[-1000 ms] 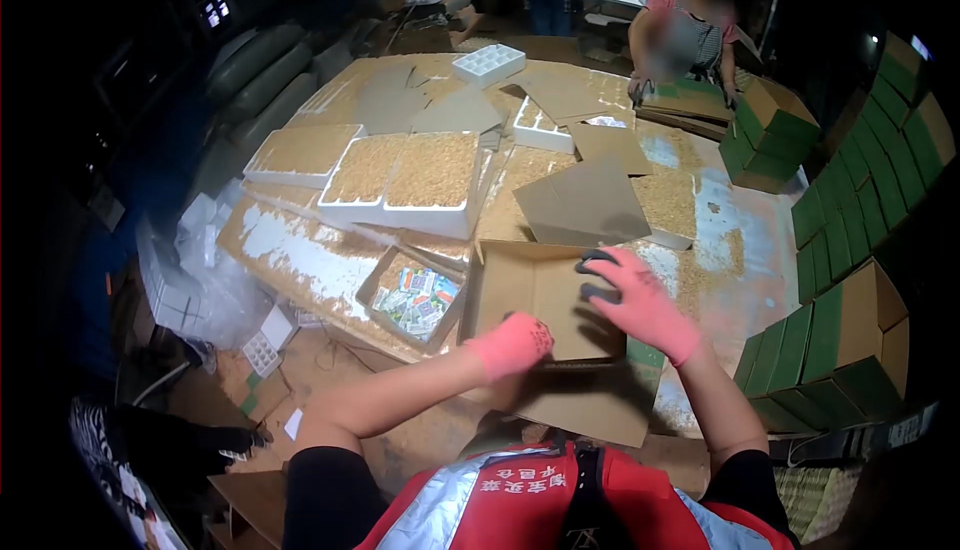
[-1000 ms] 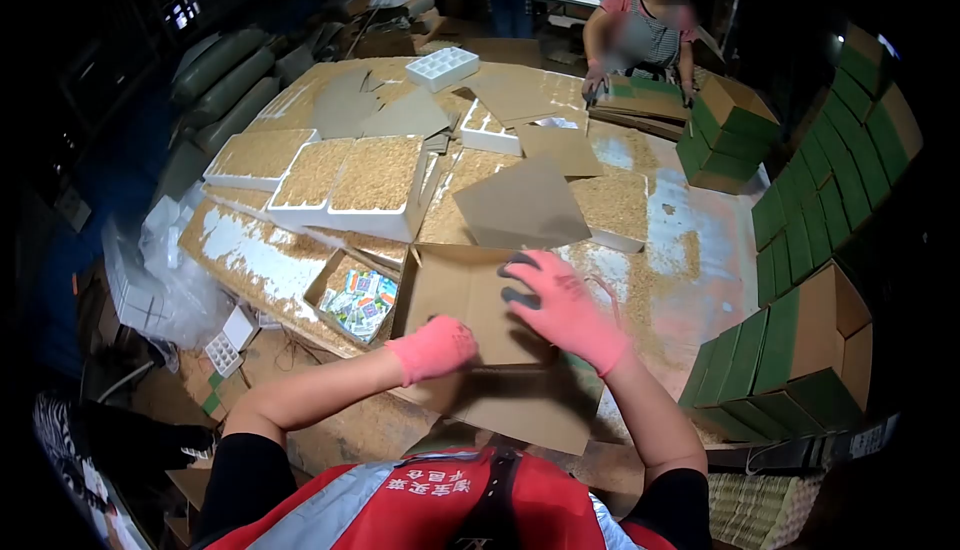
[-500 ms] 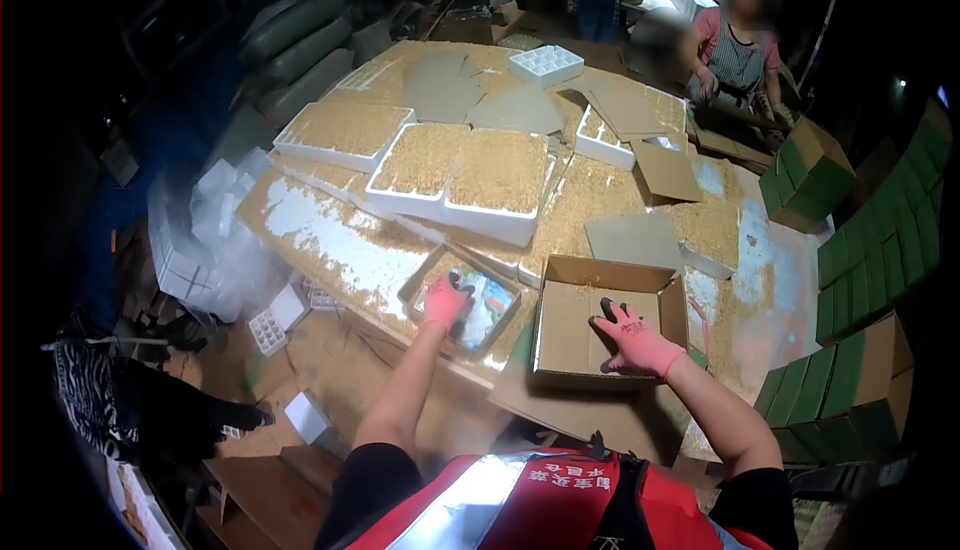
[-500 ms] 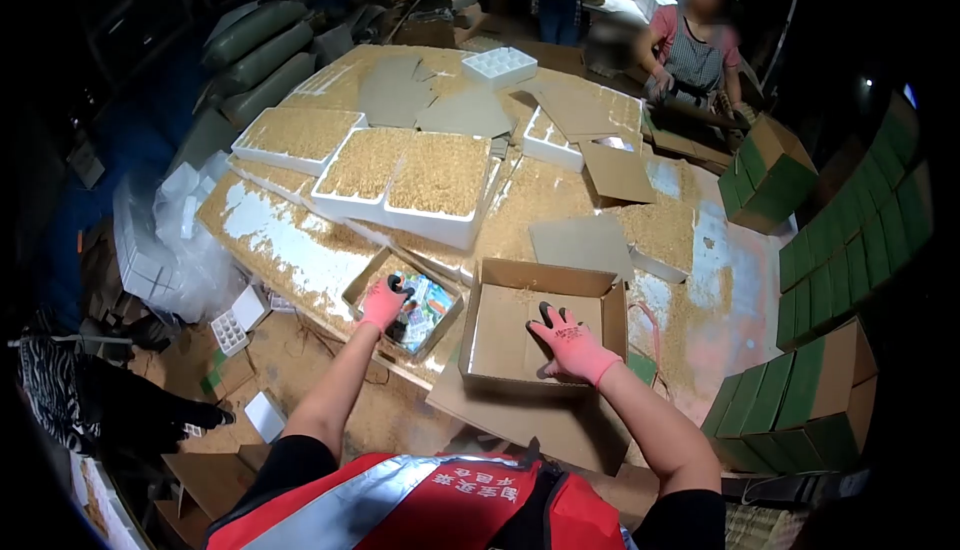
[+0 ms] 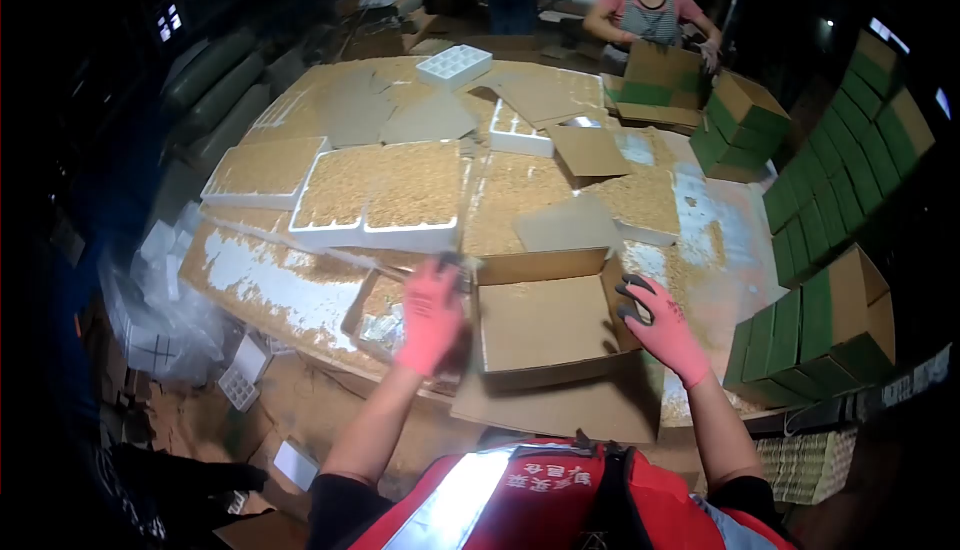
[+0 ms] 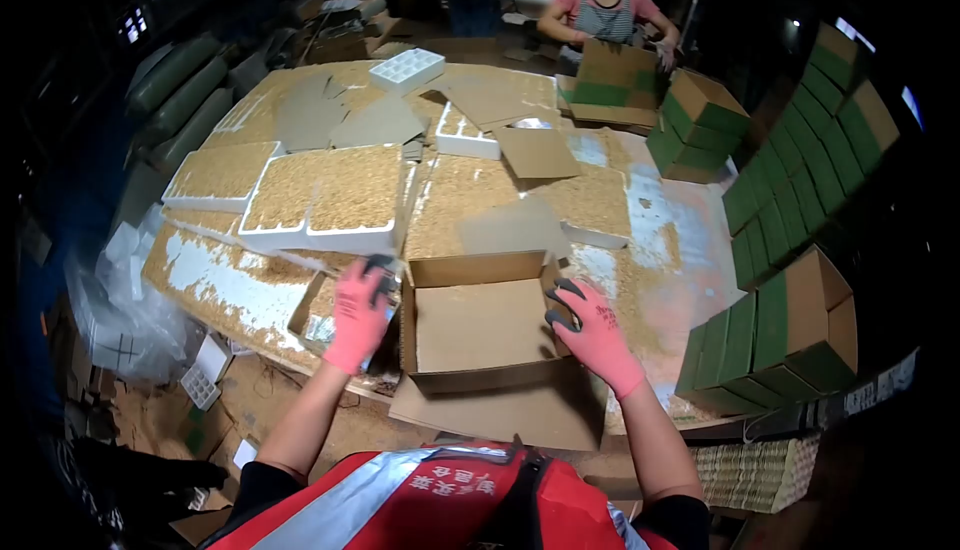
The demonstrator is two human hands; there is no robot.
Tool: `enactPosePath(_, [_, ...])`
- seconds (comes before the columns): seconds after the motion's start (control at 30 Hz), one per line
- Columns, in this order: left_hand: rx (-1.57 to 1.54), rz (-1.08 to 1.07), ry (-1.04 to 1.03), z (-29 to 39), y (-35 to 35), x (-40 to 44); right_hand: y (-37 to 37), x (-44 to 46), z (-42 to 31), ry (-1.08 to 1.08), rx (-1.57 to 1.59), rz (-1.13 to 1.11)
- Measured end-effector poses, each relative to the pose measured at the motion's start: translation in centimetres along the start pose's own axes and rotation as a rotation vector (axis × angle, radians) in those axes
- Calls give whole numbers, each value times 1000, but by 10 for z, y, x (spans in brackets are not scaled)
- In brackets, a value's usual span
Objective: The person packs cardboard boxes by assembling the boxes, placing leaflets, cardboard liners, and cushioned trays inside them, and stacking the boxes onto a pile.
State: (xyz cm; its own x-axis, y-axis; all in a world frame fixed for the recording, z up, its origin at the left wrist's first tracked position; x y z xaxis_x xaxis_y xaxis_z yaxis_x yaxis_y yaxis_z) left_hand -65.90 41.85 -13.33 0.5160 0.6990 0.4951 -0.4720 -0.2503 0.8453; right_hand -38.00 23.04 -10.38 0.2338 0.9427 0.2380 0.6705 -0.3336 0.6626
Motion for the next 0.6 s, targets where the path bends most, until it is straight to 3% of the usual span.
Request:
enactPosePath(0.03, [161,-258,-271,55,-18,-2,7,0,11,-53,102,71])
enactPosePath(0.07, [264,-289,-577,87,-47,-16,10,-3,25,-135,182,92])
enactPosePath(0.1, [192,-322,-604,93,-51,-19,14,-6,38,-207,263,109])
enactPosePath(0.17, [27,-343,-382,73,-22,-5,21,-5,74,-307,404,99])
enactPosePath(0.23, [-399,-263,180,14,4,-10,-10,-13,155,-290,503,-39])
enactPosePath(0.3, [-843,-319,501,-23,-28,-40,-84,-34,219,-500,755,-335])
enactPosePath(0.37, [-1013,-552,522,6,-82,-76,-115,-31,193,-331,635,-314])
enactPosePath(0.4, [-897,-568,461,19,-103,-87,-129,-34,184,-560,577,-285])
enactPosePath(0.43, [-559,-446,387,10,-129,-96,-144,-33,195,-641,704,-260])
enactPosePath(0.47, [-572,-409,425,-4,-154,-111,-143,-36,180,-710,791,-281])
enactPosePath(0.53, [-983,-442,629,-5,-155,-114,-124,-36,131,-734,929,-218])
enactPosePath(0.57, [-1374,-555,782,15,-128,-110,-122,-44,116,-702,987,-115])
enactPosePath(0.6, [-1766,-664,797,28,-121,-109,-121,-43,121,-646,847,-53])
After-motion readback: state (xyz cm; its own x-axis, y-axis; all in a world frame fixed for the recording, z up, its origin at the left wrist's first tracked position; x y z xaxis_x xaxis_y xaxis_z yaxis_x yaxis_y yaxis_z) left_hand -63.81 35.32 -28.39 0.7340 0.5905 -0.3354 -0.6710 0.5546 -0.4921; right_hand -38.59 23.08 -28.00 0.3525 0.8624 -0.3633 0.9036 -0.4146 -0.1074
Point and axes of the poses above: each hand's wrist, its own x-axis towards the middle knuckle, its own y-axis out of the back of the hand, z = x × y, the point moved 6 cm from there along x, towards the middle knuckle, and after that the axes turned 12 degrees about x, right-handed, at the moved point
